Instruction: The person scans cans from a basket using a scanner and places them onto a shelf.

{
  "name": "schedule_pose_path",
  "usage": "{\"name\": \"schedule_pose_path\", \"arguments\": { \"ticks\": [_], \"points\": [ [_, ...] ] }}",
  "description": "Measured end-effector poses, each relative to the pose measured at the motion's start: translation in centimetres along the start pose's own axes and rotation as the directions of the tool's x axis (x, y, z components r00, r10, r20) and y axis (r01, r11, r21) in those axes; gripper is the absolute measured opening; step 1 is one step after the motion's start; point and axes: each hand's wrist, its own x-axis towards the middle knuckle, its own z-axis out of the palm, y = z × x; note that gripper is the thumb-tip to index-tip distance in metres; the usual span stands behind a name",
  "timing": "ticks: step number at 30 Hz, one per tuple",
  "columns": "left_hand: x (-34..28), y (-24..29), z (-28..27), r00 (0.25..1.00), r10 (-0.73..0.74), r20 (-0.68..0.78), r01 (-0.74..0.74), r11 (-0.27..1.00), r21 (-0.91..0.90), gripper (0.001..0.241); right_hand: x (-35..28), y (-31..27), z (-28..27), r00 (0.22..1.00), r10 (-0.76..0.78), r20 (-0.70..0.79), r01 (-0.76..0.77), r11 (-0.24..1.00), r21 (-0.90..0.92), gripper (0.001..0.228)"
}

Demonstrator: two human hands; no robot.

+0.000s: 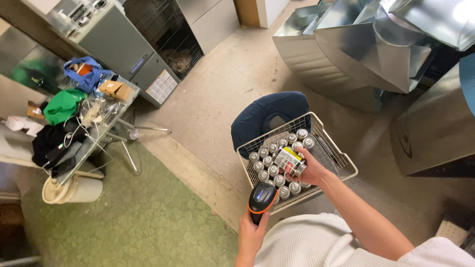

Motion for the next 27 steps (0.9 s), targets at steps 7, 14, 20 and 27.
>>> {"name": "schedule_pose_path", "arguments": {
  "ticks": [7,14,20,27],
  "points": [
    [0.3,-0.8,-1.2,0.998,0.004,0.066,-0.006,1.000,0.027,0.049,-2.5,-0.5,1.7,0.969,-0.229,-0.087,0.189,0.924,-0.333,0.065],
    [0.5,-1.1,-2.1,0.993,0.034,0.111,-0.039,0.998,0.044,0.051,-2.2,0.5,1.1,0.979,-0.187,-0.085,0.154,0.943,-0.296,0.037],
    [0.6,-0.4,-2.9,0.993,0.053,0.108,-0.060,0.996,0.065,0.053,-0.3,1.7,0.9,0.985,-0.136,-0.106,0.116,0.977,-0.180,0.039],
    [1.4,-1.4,-2.6,1.000,-0.027,0.006,0.027,0.997,0.070,0.037,-0.2,2.2,0.6,0.985,-0.111,-0.129,0.079,0.970,-0.232,0.038]
  ]
}}
